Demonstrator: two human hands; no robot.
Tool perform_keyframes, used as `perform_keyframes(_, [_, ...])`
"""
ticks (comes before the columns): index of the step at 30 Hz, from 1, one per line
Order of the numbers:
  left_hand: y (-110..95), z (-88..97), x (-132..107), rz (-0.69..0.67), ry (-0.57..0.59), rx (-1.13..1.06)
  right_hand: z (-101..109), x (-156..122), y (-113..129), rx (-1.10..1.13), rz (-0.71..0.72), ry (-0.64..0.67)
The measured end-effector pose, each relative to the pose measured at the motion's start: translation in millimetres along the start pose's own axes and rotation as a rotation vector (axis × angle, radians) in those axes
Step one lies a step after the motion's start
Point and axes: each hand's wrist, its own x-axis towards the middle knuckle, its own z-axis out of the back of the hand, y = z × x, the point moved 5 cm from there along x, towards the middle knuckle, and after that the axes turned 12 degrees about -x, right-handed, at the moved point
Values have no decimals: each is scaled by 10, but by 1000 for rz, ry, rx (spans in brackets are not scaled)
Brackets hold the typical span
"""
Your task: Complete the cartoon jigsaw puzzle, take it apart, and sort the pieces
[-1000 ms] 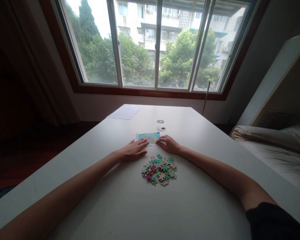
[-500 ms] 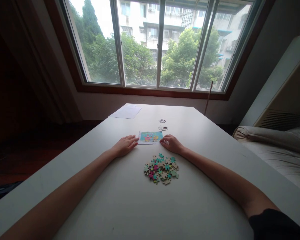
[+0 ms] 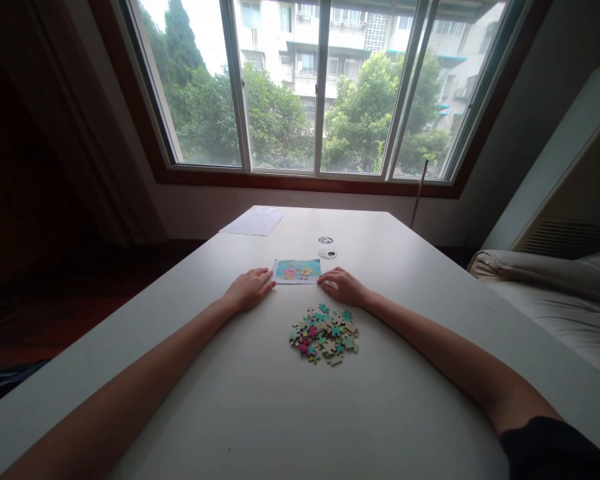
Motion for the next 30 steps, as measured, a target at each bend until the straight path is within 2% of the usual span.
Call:
perform_keyframes(4, [8,10,-8,30,-17,12,-7,2,-3,-36,-18,-9])
perform_keyframes(8, [3,29,-25,53,-34,14,-49,8,-24,-49,-16,36])
perform_keyframes(25, [50,-10,-12,49,-32,11,-91,27,-28,-25,-4,81])
perform_keyframes(30, [59,-8,-7,35,-46,-3,-86,23,-54,83,-35,65])
